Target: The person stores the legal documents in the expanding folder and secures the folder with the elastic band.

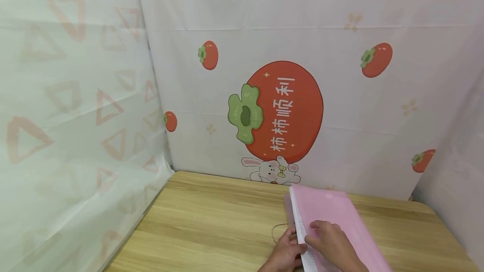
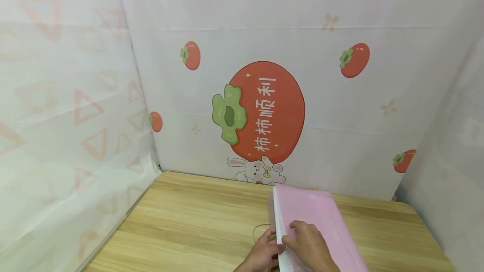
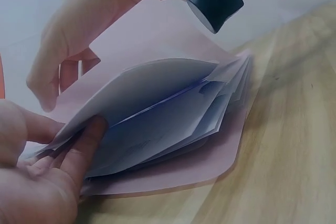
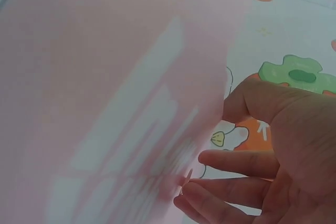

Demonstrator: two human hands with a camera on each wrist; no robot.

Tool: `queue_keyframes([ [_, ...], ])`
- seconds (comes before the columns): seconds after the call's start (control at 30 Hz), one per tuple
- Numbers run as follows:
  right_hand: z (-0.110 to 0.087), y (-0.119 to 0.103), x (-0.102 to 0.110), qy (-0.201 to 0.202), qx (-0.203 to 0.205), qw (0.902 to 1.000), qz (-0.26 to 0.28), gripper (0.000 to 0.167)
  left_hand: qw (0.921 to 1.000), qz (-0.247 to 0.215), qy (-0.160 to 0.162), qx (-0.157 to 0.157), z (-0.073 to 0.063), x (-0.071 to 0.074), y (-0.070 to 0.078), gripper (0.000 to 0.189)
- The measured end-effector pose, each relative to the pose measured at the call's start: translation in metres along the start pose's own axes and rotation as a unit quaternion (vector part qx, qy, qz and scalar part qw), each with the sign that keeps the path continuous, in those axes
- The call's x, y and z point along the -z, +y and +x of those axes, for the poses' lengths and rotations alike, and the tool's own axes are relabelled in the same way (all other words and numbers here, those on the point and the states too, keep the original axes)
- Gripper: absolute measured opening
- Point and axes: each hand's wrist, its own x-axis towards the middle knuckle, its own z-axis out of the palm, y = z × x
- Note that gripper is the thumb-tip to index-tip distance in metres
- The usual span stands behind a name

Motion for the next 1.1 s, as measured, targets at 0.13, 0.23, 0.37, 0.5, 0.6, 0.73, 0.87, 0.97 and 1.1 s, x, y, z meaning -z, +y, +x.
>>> queue_keyframes([
  [0.13, 0.0, 0.0, -0.001, 0.002, 0.0, 1.0, 0.0, 0.038, 0.9994, 0.034, -0.005, 0.001, 0.003, -0.002, -0.004, 0.042],
  [0.23, 0.001, 0.0, -0.001, -0.002, -0.002, 1.0, 0.0, 0.038, 0.9983, 0.059, 0.001, 0.001, 0.005, -0.004, -0.006, 0.042],
  [0.37, 0.002, 0.001, -0.001, 0.0, 0.01, 0.9998, -0.015, 0.037, 0.9972, 0.074, 0.008, 0.005, 0.007, -0.008, -0.008, 0.045],
  [0.5, 0.002, 0.002, -0.002, 0.004, 0.019, 0.9996, -0.022, 0.037, 0.9969, 0.078, -0.001, 0.005, 0.007, -0.011, -0.011, 0.053],
  [0.6, 0.001, 0.003, -0.002, 0.005, 0.024, 0.9995, -0.023, 0.036, 0.9963, 0.086, -0.007, -0.004, 0.006, -0.013, -0.013, 0.057],
  [0.73, 0.001, 0.004, -0.002, 0.011, 0.034, 0.9989, -0.03, 0.036, 0.9916, 0.122, -0.02, -0.037, 0.006, -0.014, -0.014, 0.056],
  [0.87, 0.0, 0.005, -0.003, 0.013, 0.04, 0.9986, -0.032, 0.038, 0.9825, 0.175, -0.031, -0.057, 0.006, -0.014, -0.013, 0.047],
  [0.97, 0.0, 0.006, -0.003, 0.011, 0.044, 0.9986, -0.026, 0.036, 0.9803, 0.19, -0.035, -0.04, 0.004, -0.013, -0.009, 0.045],
  [1.1, 0.0, 0.008, -0.001, 0.004, 0.035, 0.9992, -0.017, 0.036, 0.9811, 0.189, -0.042, -0.004, -0.001, -0.012, -0.003, 0.045],
])
